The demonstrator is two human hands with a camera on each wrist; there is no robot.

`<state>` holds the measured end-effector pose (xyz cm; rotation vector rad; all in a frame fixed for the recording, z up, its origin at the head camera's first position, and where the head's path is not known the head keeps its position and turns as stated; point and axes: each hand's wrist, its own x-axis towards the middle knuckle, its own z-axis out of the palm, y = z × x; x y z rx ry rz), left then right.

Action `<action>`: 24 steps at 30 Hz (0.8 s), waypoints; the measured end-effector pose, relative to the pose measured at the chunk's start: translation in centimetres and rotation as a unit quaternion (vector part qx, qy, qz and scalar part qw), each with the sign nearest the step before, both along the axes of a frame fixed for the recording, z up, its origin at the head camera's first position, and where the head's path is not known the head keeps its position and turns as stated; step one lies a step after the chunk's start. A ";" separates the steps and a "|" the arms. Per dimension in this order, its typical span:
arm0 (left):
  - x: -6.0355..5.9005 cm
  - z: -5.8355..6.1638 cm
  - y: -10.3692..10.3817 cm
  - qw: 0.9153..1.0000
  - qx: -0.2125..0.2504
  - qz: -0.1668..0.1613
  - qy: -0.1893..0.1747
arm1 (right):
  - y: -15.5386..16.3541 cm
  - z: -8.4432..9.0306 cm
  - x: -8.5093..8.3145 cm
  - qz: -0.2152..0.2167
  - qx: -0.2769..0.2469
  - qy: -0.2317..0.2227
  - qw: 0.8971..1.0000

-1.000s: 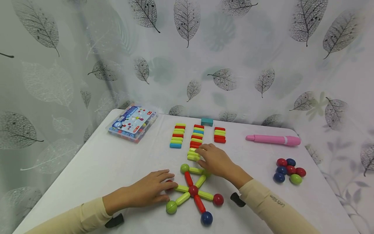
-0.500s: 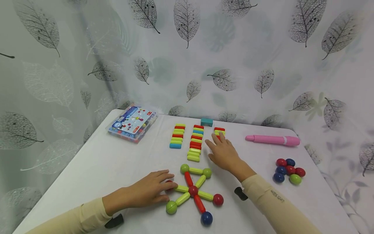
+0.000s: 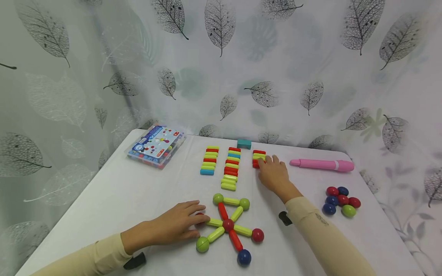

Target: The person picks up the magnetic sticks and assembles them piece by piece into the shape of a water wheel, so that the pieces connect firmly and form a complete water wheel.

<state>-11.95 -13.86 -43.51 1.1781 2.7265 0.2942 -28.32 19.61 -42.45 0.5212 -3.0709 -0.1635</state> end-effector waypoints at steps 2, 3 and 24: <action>0.0 0.0 0.0 1.000 0.002 -0.001 -0.001 | 0.2 -0.2 -0.3 -0.001 0.003 0.000 1.000; 0.0 0.0 0.0 1.000 0.002 -0.002 -0.002 | 0.3 -0.3 -0.5 -0.002 0.005 -0.002 1.000; -0.2 -0.1 -0.3 1.000 0.019 -0.009 0.008 | 0.0 -1.0 -1.6 -0.006 -0.003 0.008 1.000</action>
